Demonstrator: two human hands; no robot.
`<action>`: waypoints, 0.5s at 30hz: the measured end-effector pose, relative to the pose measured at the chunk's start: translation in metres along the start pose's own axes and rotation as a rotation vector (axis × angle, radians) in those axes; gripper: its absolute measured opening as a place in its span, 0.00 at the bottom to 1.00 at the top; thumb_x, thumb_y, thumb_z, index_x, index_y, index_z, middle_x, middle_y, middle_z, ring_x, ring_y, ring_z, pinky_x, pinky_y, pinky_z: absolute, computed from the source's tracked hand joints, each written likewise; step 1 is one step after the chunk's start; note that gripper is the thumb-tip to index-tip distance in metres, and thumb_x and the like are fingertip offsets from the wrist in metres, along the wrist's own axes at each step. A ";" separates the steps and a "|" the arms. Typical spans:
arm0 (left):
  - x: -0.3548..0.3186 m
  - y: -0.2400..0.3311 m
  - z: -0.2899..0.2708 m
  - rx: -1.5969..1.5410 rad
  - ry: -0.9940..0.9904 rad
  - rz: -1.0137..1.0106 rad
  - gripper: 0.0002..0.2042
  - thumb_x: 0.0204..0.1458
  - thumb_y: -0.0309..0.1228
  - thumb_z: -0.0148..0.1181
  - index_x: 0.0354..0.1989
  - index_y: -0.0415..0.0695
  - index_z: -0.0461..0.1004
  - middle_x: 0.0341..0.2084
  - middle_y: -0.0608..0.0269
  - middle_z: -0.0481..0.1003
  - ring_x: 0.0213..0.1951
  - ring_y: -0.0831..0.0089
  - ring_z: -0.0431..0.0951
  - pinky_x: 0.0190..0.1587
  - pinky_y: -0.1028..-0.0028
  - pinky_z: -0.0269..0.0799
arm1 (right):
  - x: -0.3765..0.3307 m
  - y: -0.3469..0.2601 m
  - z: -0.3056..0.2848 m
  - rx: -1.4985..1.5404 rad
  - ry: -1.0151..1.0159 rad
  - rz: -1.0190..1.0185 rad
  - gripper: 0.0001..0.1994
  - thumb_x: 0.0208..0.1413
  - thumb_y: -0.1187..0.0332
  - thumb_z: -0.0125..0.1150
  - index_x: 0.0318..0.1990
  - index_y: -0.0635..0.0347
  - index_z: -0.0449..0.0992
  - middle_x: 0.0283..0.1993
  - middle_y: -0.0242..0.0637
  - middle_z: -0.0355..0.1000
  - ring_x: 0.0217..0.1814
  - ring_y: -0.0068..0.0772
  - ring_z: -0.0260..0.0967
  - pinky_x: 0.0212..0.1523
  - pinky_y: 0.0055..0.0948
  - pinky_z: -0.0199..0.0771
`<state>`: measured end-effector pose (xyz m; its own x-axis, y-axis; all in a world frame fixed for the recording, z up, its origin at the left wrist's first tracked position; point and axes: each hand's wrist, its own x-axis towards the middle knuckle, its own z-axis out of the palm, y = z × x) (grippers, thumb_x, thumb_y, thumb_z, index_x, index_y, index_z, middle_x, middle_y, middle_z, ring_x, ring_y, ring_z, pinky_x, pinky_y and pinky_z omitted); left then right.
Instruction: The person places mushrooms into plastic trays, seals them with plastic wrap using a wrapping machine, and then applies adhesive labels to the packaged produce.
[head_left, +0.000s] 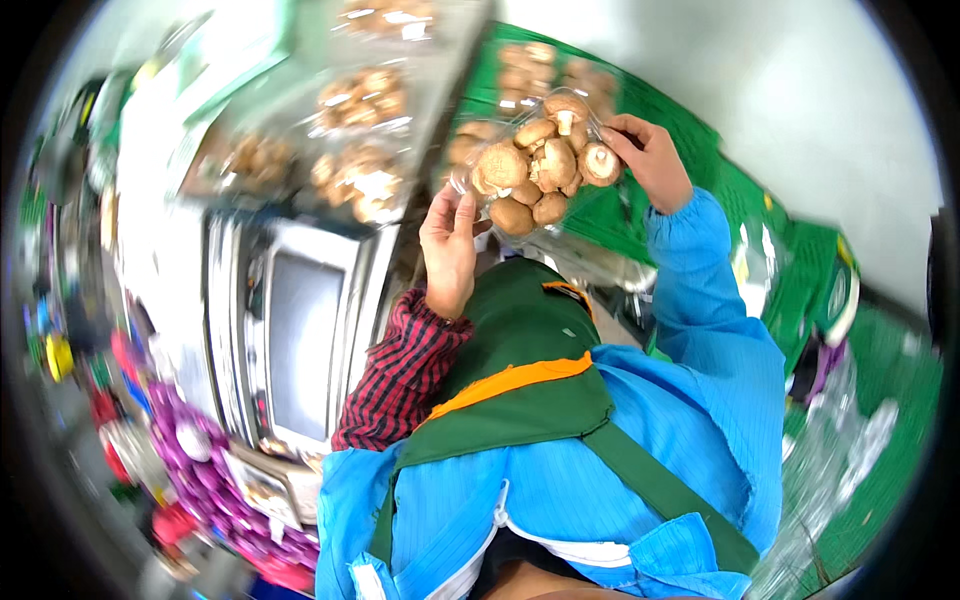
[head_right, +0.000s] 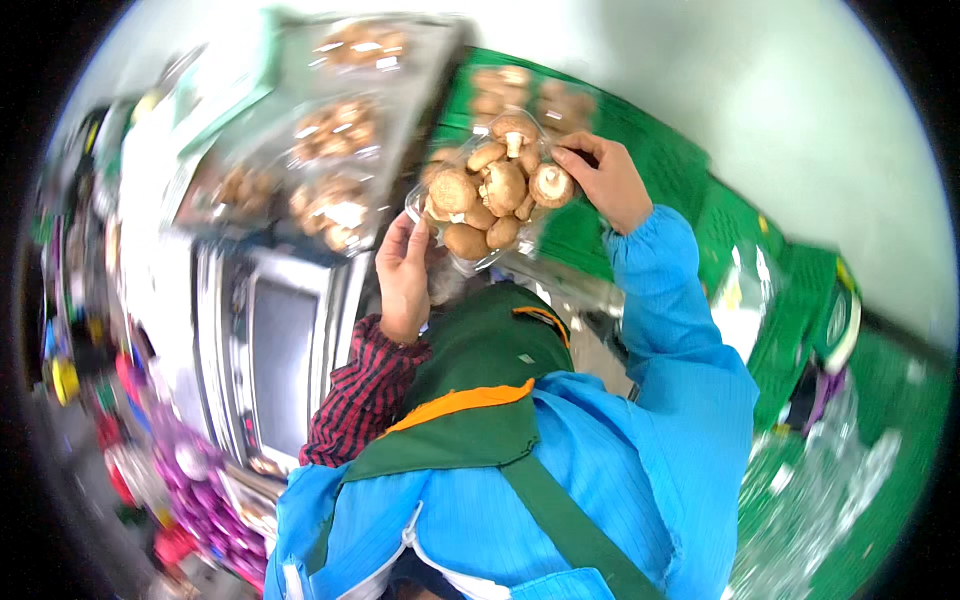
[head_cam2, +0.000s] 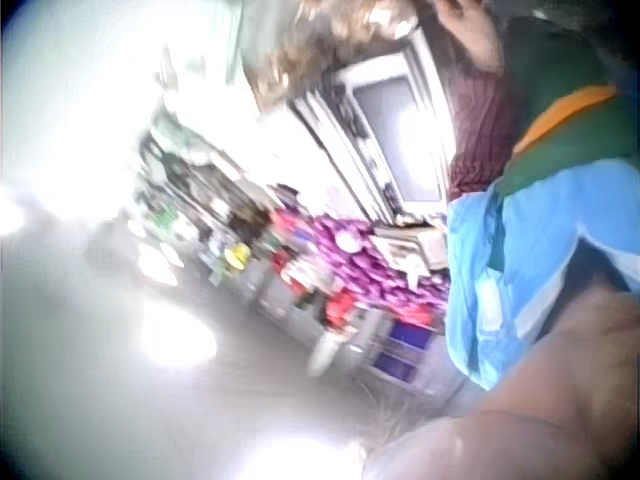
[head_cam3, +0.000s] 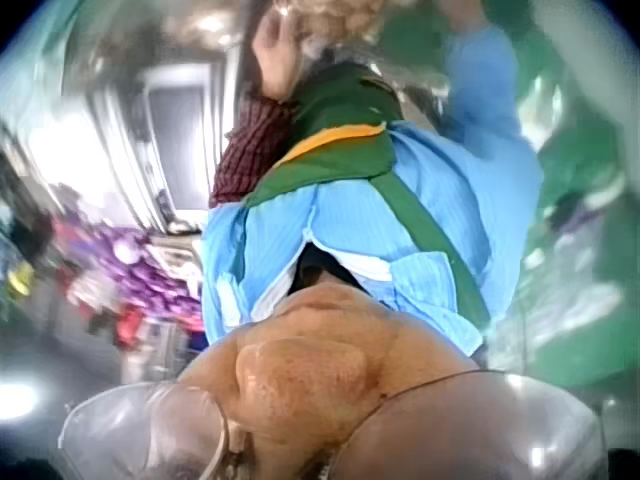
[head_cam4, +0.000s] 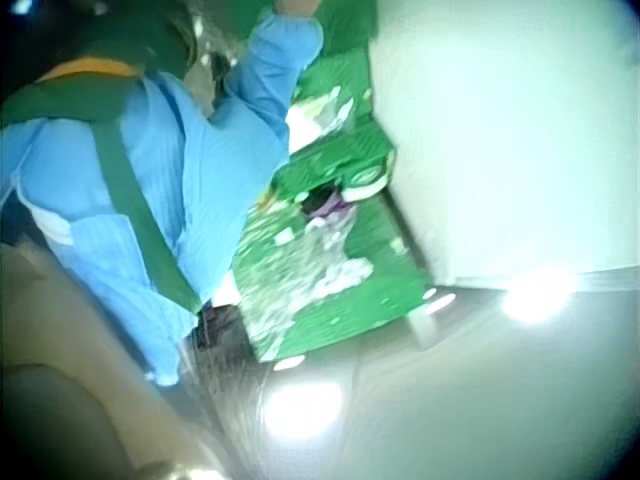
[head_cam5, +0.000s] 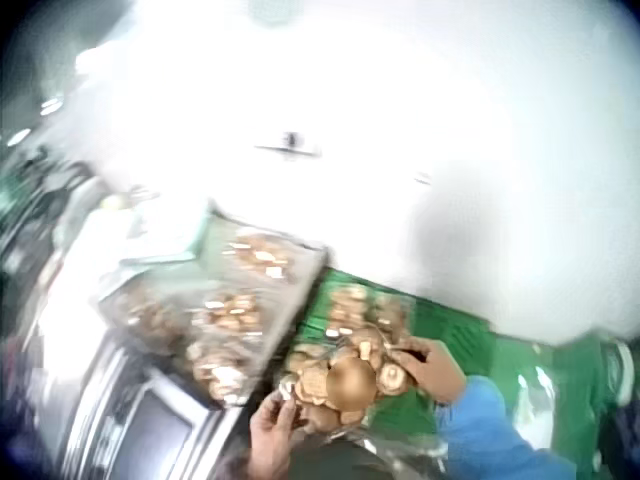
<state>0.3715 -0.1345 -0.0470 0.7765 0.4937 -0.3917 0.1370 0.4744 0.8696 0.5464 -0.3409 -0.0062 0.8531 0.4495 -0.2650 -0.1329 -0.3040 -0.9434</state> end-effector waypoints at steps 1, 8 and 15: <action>-0.003 0.014 -0.029 -0.035 0.040 0.038 0.14 0.61 0.32 0.53 0.53 0.43 0.71 0.34 0.74 0.72 0.35 0.84 0.71 0.37 0.79 0.73 | 0.011 -0.015 0.032 -0.002 -0.054 -0.051 0.11 0.57 0.68 0.59 0.40 0.69 0.76 0.36 0.32 0.74 0.38 0.19 0.68 0.40 0.23 0.70; -0.075 0.124 -0.219 -0.137 0.476 0.372 0.16 0.59 0.27 0.54 0.55 0.37 0.69 0.45 0.64 0.74 0.44 0.77 0.74 0.44 0.73 0.74 | 0.058 -0.104 0.300 -0.019 -0.469 -0.398 0.09 0.57 0.71 0.58 0.40 0.68 0.76 0.36 0.36 0.76 0.38 0.23 0.70 0.42 0.25 0.70; -0.127 0.193 -0.417 0.029 0.762 0.503 0.18 0.56 0.24 0.57 0.55 0.33 0.68 0.34 0.69 0.71 0.36 0.80 0.72 0.41 0.80 0.70 | 0.042 -0.151 0.549 -0.005 -0.873 -0.252 0.11 0.55 0.69 0.60 0.39 0.70 0.76 0.36 0.39 0.76 0.37 0.25 0.70 0.39 0.26 0.69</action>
<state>0.0426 0.1984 0.0455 0.1337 0.9899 -0.0480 -0.0839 0.0596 0.9947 0.3254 0.1855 0.0153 0.1708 0.9792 -0.1096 0.0101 -0.1129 -0.9936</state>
